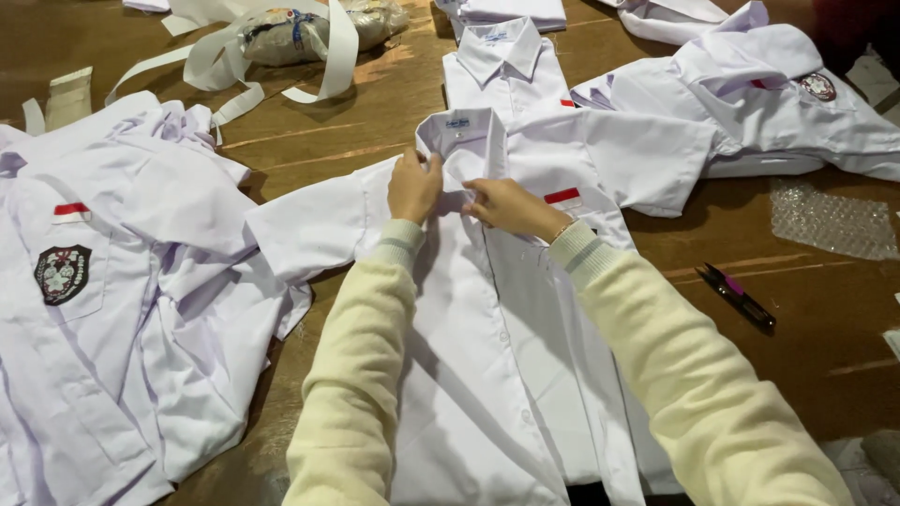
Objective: Trimming loose threads from a white shirt using snips and then folding the garment
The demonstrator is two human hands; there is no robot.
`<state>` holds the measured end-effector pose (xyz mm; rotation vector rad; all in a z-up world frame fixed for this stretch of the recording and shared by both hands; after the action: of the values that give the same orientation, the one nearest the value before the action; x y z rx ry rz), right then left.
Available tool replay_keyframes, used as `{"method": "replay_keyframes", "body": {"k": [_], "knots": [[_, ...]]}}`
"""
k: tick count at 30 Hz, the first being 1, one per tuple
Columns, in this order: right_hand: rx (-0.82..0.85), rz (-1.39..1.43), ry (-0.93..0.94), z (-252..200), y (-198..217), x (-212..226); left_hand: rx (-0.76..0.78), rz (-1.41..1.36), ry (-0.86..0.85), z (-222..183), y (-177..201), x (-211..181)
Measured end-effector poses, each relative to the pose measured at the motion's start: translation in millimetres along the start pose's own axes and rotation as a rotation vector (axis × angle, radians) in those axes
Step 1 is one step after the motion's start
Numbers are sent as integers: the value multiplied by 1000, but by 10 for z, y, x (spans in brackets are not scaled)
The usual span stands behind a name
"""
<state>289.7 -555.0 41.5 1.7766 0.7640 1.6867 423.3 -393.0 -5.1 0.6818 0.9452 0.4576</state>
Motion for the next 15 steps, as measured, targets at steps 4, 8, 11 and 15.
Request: {"method": "replay_keyframes", "body": {"k": [4, 8, 11, 15], "knots": [[-424, -43, 215, 125, 398, -322, -31, -57, -69, 132, 104, 515], [-710, -637, 103, 283, 769, -674, 60, 211, -214, 200, 22, 1021], [-279, -604, -169, 236, 915, -469, 233, 355, -128, 82, 118, 657], [-419, -649, -67, 314, 947, -613, 118, 351, -136, 42, 466, 177]]}}
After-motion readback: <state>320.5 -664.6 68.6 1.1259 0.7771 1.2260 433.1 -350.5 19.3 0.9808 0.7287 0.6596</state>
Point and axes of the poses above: each hand's wrist, its own z-axis towards the middle knuckle, its own y-axis out of the back of the hand, x = y × z, the point moved 2 cm from there along z, towards the middle knuckle, and after that the axes turned 12 degrees about -y, right-handed, at the moved point
